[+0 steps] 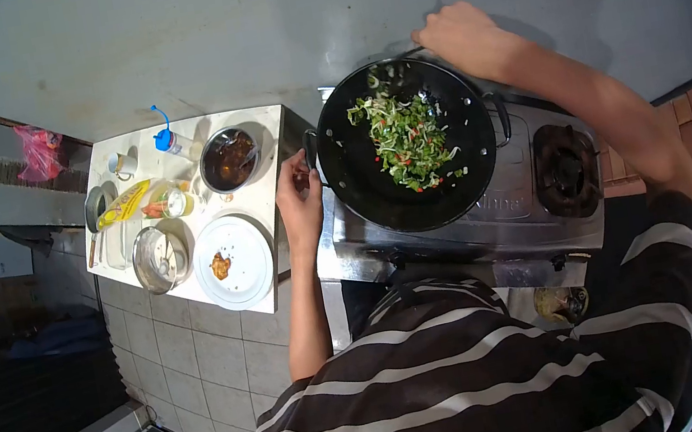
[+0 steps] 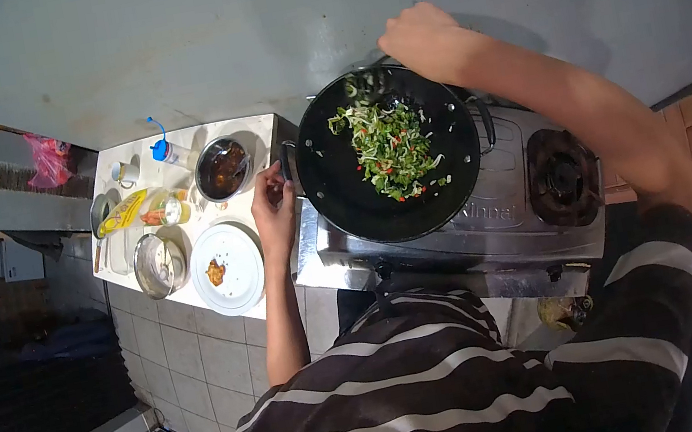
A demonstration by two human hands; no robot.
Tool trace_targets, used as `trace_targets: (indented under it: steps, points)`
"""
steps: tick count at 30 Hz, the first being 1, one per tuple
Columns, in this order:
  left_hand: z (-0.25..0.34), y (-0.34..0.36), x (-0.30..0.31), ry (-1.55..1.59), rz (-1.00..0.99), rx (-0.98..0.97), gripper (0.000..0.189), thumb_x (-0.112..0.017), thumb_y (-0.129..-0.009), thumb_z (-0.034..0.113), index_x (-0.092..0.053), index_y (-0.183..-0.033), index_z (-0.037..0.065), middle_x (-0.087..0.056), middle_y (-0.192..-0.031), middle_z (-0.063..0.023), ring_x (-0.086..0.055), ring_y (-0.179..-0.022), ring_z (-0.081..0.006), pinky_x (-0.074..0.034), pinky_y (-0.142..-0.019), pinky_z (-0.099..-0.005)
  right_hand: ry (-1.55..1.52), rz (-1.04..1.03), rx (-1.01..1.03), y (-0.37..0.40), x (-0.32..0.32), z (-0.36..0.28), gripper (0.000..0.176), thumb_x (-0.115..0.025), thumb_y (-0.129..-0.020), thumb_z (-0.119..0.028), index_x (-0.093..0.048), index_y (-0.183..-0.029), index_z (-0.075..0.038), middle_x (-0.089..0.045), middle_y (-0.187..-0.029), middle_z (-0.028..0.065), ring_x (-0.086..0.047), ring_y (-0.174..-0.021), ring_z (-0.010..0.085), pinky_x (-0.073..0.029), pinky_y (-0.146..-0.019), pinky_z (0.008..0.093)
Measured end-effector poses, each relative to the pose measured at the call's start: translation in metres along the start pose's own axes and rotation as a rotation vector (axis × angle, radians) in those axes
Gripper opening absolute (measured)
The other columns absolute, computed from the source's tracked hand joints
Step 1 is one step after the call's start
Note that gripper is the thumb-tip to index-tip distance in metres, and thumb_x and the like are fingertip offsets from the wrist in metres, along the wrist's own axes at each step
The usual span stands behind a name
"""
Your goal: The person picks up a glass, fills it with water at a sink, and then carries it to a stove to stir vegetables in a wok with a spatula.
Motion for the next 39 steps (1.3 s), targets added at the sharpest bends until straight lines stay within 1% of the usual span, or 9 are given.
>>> trace_targets:
  steps: [5, 10, 19, 22, 25, 28, 29, 35, 39]
  points:
    - [-0.001, 0.001, -0.001, -0.008, 0.01, -0.024, 0.035, -0.06, -0.089, -0.004, -0.059, -0.123, -0.002, -0.055, -0.088, -0.0041, -0.054, -0.079, -0.0113, -0.049, -0.075, -0.0258, 0.072, 0.154, 0.009, -0.021, -0.029, -0.033, 0.023, -0.063, -0.083, -0.01, -0.069, -0.104, -0.007, -0.072, -0.088, 0.0142, -0.072, -0.083, 0.0296, -0.057, -0.07, 0.0413]
    - [0.002, -0.001, 0.001, -0.038, -0.005, -0.011, 0.035, -0.061, -0.088, -0.004, -0.059, -0.123, -0.002, -0.055, -0.087, -0.0042, -0.055, -0.078, -0.0115, -0.049, -0.074, -0.0264, -0.034, 0.105, 0.294, -0.002, -0.024, -0.068, 0.019, -0.064, -0.081, -0.009, -0.07, -0.099, -0.009, -0.071, -0.079, 0.0129, -0.072, -0.074, 0.0295, -0.055, -0.061, 0.0404]
    - [0.004, 0.001, 0.0, -0.039, 0.008, -0.026, 0.034, -0.061, -0.089, -0.004, -0.059, -0.123, -0.003, -0.055, -0.088, -0.0041, -0.057, -0.078, -0.012, -0.051, -0.074, -0.0272, -0.065, 0.409, 0.182, -0.016, 0.011, -0.063, 0.019, -0.065, -0.078, -0.007, -0.068, -0.096, -0.003, -0.069, -0.078, 0.0138, -0.071, -0.073, 0.0296, -0.055, -0.059, 0.0387]
    - [0.002, 0.001, 0.0, -0.008, 0.011, 0.025, 0.034, -0.061, -0.089, -0.004, -0.059, -0.123, -0.002, -0.056, -0.089, -0.0042, -0.057, -0.078, -0.0116, -0.05, -0.074, -0.027, -0.059, 0.266, 0.251, -0.014, -0.015, -0.08, 0.014, -0.066, -0.076, -0.009, -0.067, -0.089, -0.004, -0.068, -0.082, 0.014, -0.07, -0.073, 0.0292, -0.055, -0.059, 0.0392]
    - [0.0, 0.0, 0.002, -0.008, -0.016, 0.056, 0.033, -0.061, -0.091, -0.004, -0.058, -0.124, -0.001, -0.052, -0.092, -0.0007, -0.052, -0.085, -0.0083, -0.046, -0.08, -0.0225, -0.066, 0.061, 0.307, 0.003, -0.018, -0.079, 0.016, -0.065, -0.079, -0.008, -0.068, -0.094, -0.004, -0.068, -0.076, 0.0139, -0.071, -0.073, 0.0285, -0.055, -0.06, 0.0385]
    - [-0.003, -0.001, -0.001, 0.036, 0.006, -0.005, 0.034, -0.06, -0.089, -0.004, -0.059, -0.122, -0.003, -0.055, -0.088, -0.0033, -0.055, -0.078, -0.0104, -0.049, -0.074, -0.0257, -0.049, 0.18, 0.172, 0.008, -0.006, -0.06, 0.017, -0.062, -0.081, -0.007, -0.069, -0.096, -0.005, -0.069, -0.075, 0.0139, -0.071, -0.073, 0.0283, -0.055, -0.06, 0.0379]
    - [-0.003, -0.001, -0.001, 0.038, 0.002, -0.007, 0.034, -0.06, -0.089, -0.004, -0.059, -0.122, -0.003, -0.055, -0.088, -0.0033, -0.055, -0.078, -0.0104, -0.049, -0.074, -0.0257, -0.043, 0.256, 0.074, 0.007, 0.0, -0.056, 0.009, -0.065, -0.08, -0.009, -0.074, -0.079, -0.009, -0.073, -0.083, 0.01, -0.073, -0.081, 0.0272, -0.057, -0.067, 0.0385]
    - [-0.001, -0.001, 0.0, 0.011, 0.002, 0.014, 0.034, -0.06, -0.089, -0.005, -0.059, -0.122, -0.002, -0.055, -0.087, -0.0033, -0.055, -0.078, -0.0103, -0.049, -0.074, -0.0252, -0.051, 0.28, 0.009, -0.021, -0.02, -0.047, 0.01, -0.064, -0.08, -0.007, -0.074, -0.081, -0.006, -0.072, -0.085, 0.0123, -0.073, -0.082, 0.0291, -0.058, -0.069, 0.0394]
    - [-0.007, 0.0, 0.001, -0.009, 0.001, -0.007, 0.034, -0.061, -0.089, -0.004, -0.059, -0.122, -0.001, -0.055, -0.086, -0.0036, -0.055, -0.077, -0.0108, -0.049, -0.073, -0.0257, -0.171, 0.0, 0.131, 0.002, -0.035, -0.068, 0.013, -0.071, -0.083, -0.017, -0.075, -0.079, -0.005, -0.072, -0.082, 0.017, -0.071, -0.079, 0.0356, -0.057, -0.069, 0.0443]
Point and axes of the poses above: each hand's wrist, its own y-axis away from the middle knuckle, its own x-axis out of the back of the hand, z = x × y, the point moved 1 cm from there along -y, towards the middle knuckle
